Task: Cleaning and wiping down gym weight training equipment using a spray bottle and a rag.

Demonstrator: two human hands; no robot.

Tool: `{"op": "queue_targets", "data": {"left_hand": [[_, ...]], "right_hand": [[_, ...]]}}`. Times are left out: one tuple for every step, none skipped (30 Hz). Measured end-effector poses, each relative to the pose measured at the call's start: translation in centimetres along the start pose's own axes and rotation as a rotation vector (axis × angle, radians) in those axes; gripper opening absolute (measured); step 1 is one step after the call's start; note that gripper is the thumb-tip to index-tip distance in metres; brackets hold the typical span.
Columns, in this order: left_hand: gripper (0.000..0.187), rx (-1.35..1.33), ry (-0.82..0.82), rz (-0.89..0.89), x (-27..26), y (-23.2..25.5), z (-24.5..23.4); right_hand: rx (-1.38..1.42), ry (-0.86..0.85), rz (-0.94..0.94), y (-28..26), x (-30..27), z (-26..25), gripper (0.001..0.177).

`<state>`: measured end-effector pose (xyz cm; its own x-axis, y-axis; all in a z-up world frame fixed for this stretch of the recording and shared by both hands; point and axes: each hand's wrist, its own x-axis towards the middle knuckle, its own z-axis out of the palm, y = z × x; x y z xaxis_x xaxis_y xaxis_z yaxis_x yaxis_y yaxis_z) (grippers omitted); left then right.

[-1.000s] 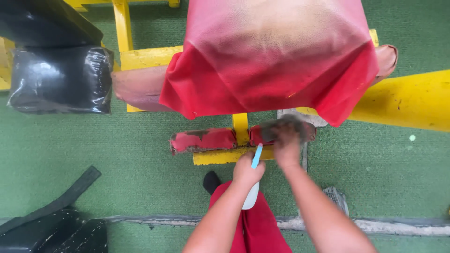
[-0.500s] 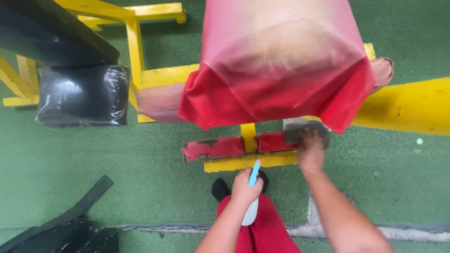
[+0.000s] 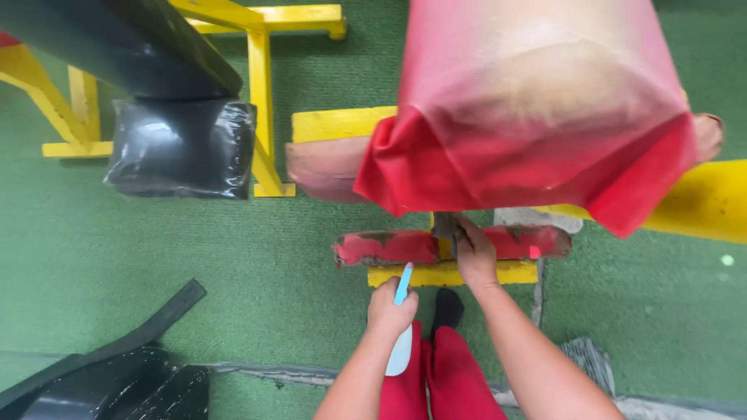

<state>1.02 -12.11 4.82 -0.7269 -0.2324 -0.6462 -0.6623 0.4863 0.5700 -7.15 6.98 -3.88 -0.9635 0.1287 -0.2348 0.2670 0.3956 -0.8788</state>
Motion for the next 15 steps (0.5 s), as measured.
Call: {"op": "queue_targets", "data": {"left_hand": [[0.027,-0.002,0.011,-0.002,0.9,-0.2,-0.2],[0.028,0.035,0.008,-0.027,1.4,-0.7,-0.2],[0.028,0.071,0.005,-0.053,1.8,-1.3,-0.2],[0.028,0.067,0.005,-0.066,1.4,-1.8,-0.5],[0.029,0.053,0.021,-0.069,0.9,-2.2,-0.9],[0.029,0.038,0.044,-0.062,1.1,-2.4,-1.4],[0.029,0.033,0.051,-0.066,1.1,-3.2,-1.9],[0.028,0.007,0.078,-0.039,1.0,-4.0,-2.5],[0.026,-0.020,0.105,-0.011,0.9,-4.7,-2.9],[0.026,-0.021,0.102,-0.014,0.6,-6.2,-3.2],[0.026,-0.038,0.130,0.028,0.4,-7.6,-3.5],[0.026,-0.052,0.159,0.070,0.1,-8.9,-3.9],[0.026,-0.049,0.157,0.067,-0.4,-10.3,-4.3],[0.026,-0.049,0.174,0.081,-0.6,-11.5,-4.6],[0.027,-0.048,0.191,0.095,-0.8,-12.8,-4.9]], "right_hand": [[0.005,-0.008,-0.007,-0.2,0.4,0.9,0.038],[-0.040,-0.024,-0.035,-0.2,0.1,1.6,0.039],[-0.084,-0.040,-0.062,-0.1,-0.2,2.3,0.041],[-0.087,-0.053,-0.058,0.4,-1.2,3.4,0.041],[-0.179,-0.067,-0.085,0.9,-2.1,4.4,0.041],[-0.269,-0.075,-0.123,1.3,-2.4,5.7,0.041],[-0.269,-0.082,-0.129,-0.2,-2.8,6.9,0.041],[-0.398,-0.094,-0.152,-1.8,-3.1,8.0,0.042],[-0.527,-0.104,-0.177,-3.3,-3.5,9.1,0.043],[-0.529,-0.107,-0.174,-4.4,-4.1,10.1,0.043],[-0.611,-0.256,-0.266,-5.5,-4.7,11.0,0.045],[-0.685,-0.406,-0.357,-6.7,-5.2,12.0,0.046],[-0.683,-0.408,-0.353,-6.3,-6.0,13.3,0.046],[-0.593,-0.521,-0.494,-5.9,-6.4,14.7,0.045],[-0.497,-0.631,-0.634,-5.6,-6.8,16.0,0.044]]}}
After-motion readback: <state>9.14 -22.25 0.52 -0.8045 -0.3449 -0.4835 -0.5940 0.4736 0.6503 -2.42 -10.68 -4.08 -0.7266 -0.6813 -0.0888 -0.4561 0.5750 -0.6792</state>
